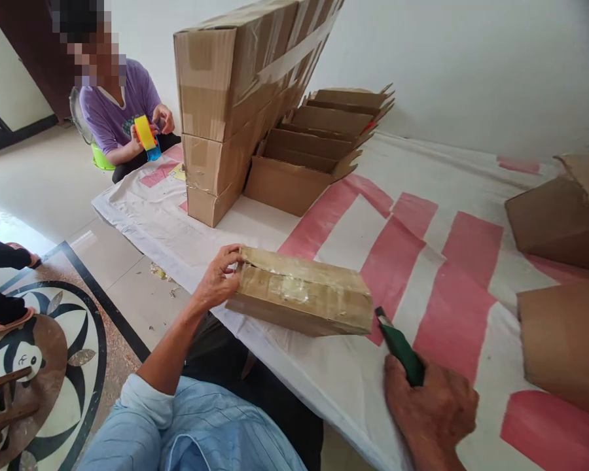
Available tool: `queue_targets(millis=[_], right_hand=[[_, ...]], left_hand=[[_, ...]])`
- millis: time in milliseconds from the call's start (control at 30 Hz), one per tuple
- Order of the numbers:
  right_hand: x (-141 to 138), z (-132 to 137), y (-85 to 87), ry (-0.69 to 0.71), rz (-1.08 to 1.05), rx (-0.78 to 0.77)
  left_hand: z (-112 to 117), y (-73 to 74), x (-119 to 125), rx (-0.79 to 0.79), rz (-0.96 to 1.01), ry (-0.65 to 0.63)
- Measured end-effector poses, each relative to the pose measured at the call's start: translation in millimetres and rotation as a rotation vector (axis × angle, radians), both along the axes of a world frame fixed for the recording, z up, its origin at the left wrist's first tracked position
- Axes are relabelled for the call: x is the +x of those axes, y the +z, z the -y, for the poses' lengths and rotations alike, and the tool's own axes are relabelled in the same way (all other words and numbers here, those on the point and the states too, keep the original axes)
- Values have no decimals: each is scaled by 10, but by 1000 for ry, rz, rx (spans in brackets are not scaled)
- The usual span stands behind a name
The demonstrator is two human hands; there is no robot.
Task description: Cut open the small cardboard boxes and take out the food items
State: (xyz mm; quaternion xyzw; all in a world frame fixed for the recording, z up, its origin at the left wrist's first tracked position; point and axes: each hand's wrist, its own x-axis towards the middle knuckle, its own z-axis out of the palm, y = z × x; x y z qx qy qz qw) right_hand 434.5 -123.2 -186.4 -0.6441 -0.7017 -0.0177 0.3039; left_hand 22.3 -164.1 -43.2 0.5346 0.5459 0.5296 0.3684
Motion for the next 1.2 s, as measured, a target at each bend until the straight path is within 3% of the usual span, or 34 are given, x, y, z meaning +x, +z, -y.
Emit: queue_targets(millis=[167, 333, 433, 567, 633, 700, 867, 1033, 1200], right_hand=[[-28, -7, 9, -6, 36, 27], [-119, -45, 174, -47, -72, -57], [-166, -127, 423, -91, -248, -114], [-276, -266, 1018, -120, -620, -262], [-382, -319, 1375, 16, -818, -319], [-523, -350, 1709, 229, -861, -374], [-917, -352, 2294, 595, -643, -546], [-1161, -352, 2575, 771, -459, -578], [-1208, -414, 2670, 808, -380, -537]], left_hand=[[128, 108, 77, -37, -85, -32], [79, 123, -8, -59, -112, -41], [66, 151, -21, -64, -120, -46], [87, 223, -19, -66, -100, -66], [94, 246, -19, -65, -92, -69], [98, 256, -22, -65, -93, -71], [112, 286, -41, -58, -99, -109], [111, 354, -61, -30, -119, -155], [107, 384, -65, 0, -141, -171]])
